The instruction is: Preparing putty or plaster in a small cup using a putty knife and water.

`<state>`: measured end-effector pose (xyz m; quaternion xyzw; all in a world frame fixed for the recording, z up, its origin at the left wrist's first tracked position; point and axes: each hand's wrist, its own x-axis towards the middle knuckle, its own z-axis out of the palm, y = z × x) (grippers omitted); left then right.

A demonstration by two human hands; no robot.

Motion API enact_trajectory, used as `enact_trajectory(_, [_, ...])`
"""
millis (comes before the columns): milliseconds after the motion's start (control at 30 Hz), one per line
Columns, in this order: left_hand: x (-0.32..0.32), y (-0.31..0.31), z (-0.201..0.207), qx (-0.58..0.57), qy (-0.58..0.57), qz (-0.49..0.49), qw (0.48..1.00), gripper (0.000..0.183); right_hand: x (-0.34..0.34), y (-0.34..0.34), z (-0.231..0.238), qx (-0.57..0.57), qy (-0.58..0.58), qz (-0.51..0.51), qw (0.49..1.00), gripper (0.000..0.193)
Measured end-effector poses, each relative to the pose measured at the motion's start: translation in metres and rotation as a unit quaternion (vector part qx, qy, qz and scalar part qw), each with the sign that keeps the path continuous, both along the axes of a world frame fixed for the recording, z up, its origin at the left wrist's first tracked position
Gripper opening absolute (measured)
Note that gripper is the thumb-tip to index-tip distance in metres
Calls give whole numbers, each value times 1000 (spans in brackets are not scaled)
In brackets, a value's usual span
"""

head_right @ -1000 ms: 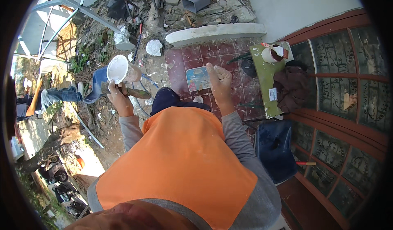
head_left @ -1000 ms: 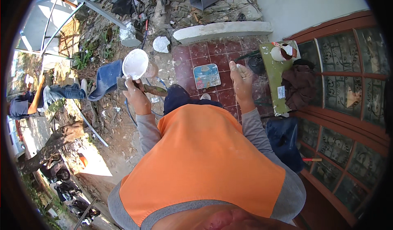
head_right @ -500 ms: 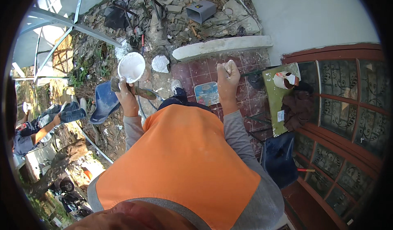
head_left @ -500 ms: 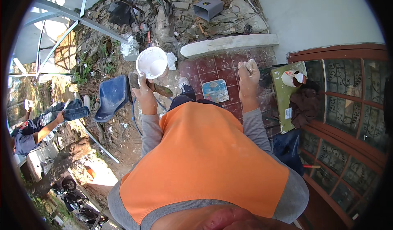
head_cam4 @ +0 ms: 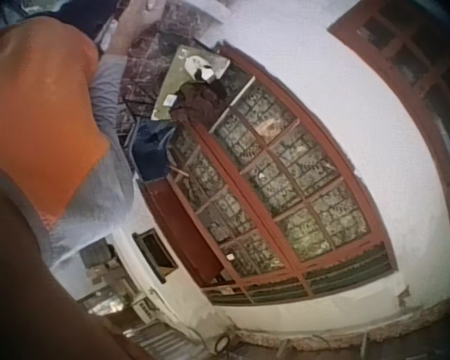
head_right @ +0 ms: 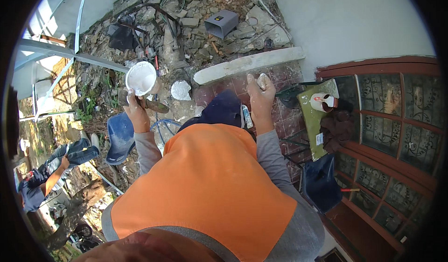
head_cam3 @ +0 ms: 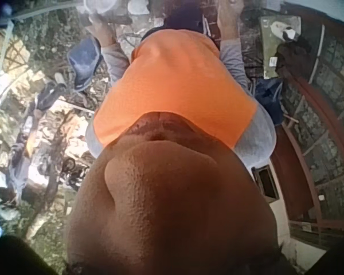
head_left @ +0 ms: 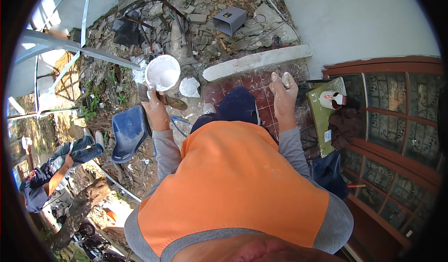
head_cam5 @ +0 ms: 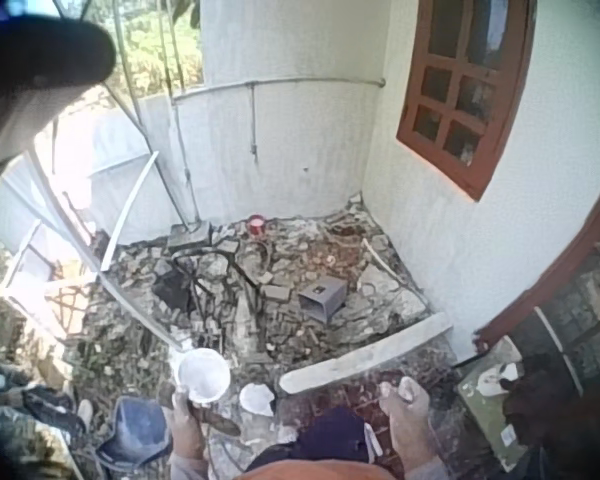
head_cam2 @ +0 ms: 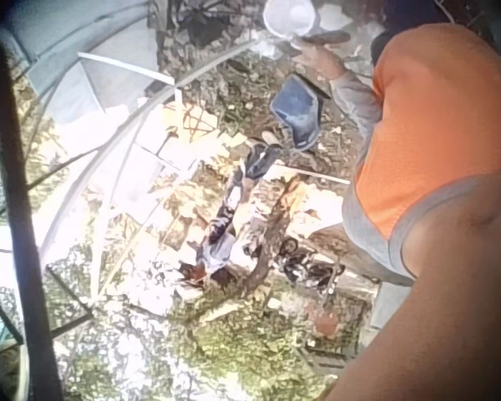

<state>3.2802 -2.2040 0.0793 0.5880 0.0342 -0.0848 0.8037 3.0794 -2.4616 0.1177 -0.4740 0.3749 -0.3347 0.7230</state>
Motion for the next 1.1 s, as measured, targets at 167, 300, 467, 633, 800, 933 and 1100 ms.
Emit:
enact_trajectory(167, [13, -25, -1, 6, 32, 12, 999, 9, 23, -36, -22, 36, -62, 9, 997, 35])
enact_trajectory(300, [29, -58, 11, 40, -6, -5, 999, 7, 50, -77, -25, 49, -56, 40, 996, 29])
enact_trajectory(467, [44, -115, 35, 30, -6, 22, 999, 11, 60, -143, -13, 13, -103, 65, 992, 26])
enact_trajectory(633, [49, -160, 50, -40, 1, 85, 996, 12, 88, -201, -5, 13, -91, 62, 994, 19])
enact_trajectory(800, [55, -178, 53, 20, -39, 87, 995, 14, 121, -222, 8, -37, -124, 107, 986, 12])
enact_trajectory(933, [68, -185, 45, 17, -26, 71, 997, 11, 137, -215, 6, -50, -111, 99, 988, 26])
enact_trajectory(1100, [84, -191, 38, -10, -44, 80, 996, 10, 144, -195, -5, -28, -92, 124, 988, 27])
